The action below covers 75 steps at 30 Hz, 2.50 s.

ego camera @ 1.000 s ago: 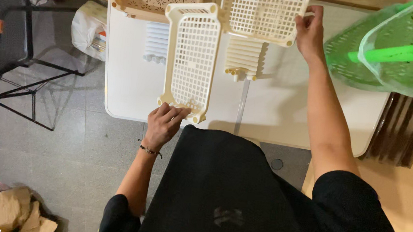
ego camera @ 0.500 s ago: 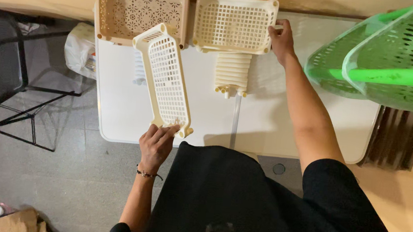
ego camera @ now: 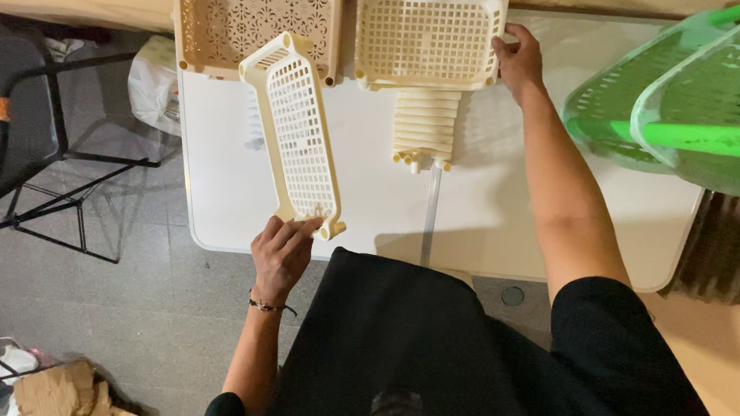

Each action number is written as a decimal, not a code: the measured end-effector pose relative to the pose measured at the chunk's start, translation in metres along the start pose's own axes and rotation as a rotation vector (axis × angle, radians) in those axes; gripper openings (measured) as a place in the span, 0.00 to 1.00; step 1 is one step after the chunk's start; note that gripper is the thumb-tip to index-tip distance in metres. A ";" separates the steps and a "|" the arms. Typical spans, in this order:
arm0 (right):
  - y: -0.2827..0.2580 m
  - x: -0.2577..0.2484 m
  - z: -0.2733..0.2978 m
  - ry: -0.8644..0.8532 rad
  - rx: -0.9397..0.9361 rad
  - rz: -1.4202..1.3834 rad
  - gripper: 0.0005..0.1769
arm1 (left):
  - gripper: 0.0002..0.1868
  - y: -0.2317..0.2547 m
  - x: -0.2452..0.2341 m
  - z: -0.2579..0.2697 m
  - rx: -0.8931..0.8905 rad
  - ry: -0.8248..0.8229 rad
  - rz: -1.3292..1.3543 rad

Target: The person assembles a small plastic basket by inserting white plastic rods into the side panels and connecting them to form a frame. The person handles multiple basket components and rods, aligning and inserting them by hand to build the structure.

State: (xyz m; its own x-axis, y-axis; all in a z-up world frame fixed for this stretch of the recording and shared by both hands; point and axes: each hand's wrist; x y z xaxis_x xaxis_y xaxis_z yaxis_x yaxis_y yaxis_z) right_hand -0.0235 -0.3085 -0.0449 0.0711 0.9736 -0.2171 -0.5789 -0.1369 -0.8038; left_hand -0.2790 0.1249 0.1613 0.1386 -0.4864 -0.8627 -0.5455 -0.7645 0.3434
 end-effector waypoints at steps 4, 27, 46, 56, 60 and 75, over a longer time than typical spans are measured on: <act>0.009 -0.002 -0.010 0.042 -0.069 0.113 0.22 | 0.20 0.001 0.000 -0.001 -0.001 -0.001 0.013; -0.158 -0.035 0.141 -0.635 0.065 0.294 0.26 | 0.21 -0.006 -0.010 -0.070 0.346 0.077 -0.035; 0.027 -0.044 0.245 -0.141 -0.285 0.224 0.19 | 0.15 -0.009 0.062 -0.029 -0.604 0.020 0.854; 0.019 -0.022 0.285 -0.046 -0.435 -0.109 0.26 | 0.14 -0.005 0.099 -0.011 -0.734 0.319 1.573; 0.061 -0.008 0.283 -0.071 -0.478 -0.121 0.31 | 0.25 -0.002 0.113 -0.004 -0.933 0.421 1.434; 0.103 0.034 0.239 0.040 -0.052 0.276 0.37 | 0.39 -0.021 0.023 0.018 -0.786 0.360 1.322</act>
State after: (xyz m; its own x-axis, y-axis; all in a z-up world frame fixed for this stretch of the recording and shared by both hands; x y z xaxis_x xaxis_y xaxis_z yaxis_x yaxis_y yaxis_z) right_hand -0.2747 -0.2459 -0.0029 -0.0505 0.8904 -0.4523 -0.5385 -0.4057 -0.7385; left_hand -0.2793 0.1375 0.1272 0.1745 -0.9437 0.2811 0.0966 0.3005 0.9489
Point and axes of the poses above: each hand's wrist, its own z-axis away from the middle knuckle, its own x-axis out of the palm, y = z × x, and after that the axes turned 9 degrees about x, right-handed
